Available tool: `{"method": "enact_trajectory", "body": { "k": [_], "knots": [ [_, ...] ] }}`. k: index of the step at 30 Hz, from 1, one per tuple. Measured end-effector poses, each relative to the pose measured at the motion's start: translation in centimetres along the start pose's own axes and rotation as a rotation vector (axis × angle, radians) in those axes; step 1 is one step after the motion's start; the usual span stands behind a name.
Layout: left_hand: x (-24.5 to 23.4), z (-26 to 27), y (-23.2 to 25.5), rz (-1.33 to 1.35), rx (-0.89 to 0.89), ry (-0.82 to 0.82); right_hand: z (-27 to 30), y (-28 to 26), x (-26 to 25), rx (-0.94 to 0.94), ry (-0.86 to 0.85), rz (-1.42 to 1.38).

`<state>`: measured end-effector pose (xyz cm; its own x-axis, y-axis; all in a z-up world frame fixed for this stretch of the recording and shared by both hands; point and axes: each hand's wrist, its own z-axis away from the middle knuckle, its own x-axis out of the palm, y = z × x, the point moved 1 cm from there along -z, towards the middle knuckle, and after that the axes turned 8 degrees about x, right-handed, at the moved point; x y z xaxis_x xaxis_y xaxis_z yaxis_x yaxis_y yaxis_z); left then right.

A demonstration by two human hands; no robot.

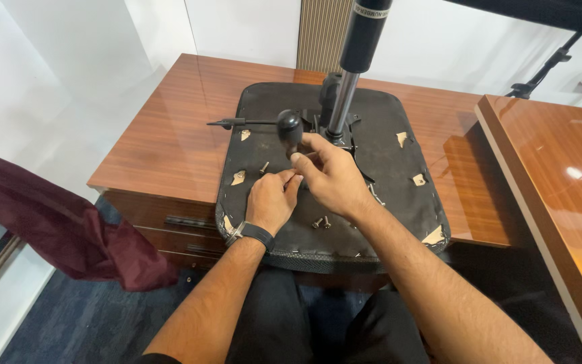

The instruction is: The person assembles a chair by inserting and tightening multiple screws into the underside of the seat using two different screwdrivers. They switch between tools and work on several screw holes around the central mounting bracket.

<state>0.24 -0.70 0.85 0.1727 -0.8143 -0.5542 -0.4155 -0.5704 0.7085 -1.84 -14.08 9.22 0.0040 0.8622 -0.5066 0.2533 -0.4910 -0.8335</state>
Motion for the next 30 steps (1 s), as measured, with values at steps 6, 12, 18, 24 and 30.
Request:
{"method": "enact_trajectory", "body": {
  "k": [6,12,18,24,30],
  "knots": [
    [0.2,-0.1,-0.3,-0.016,0.002,-0.03,-0.9,0.7,0.7,-0.056,0.156,0.009],
    [0.3,-0.1,0.1,-0.095,0.11,-0.016,-0.9,1.2,0.2,-0.034,0.275,-0.003],
    [-0.3,-0.3,0.4,-0.035,-0.013,-0.054,-0.7,0.8,-0.1,0.02,0.268,-0.046],
    [-0.4,-0.2,0.5,-0.004,-0.029,-0.045,-0.6,0.9,-0.4,-0.048,0.247,0.0],
    [-0.3,-0.2,0.6,-0.004,-0.025,-0.042,-0.2,0.8,-0.9,0.029,0.223,0.035]
  ]
}}
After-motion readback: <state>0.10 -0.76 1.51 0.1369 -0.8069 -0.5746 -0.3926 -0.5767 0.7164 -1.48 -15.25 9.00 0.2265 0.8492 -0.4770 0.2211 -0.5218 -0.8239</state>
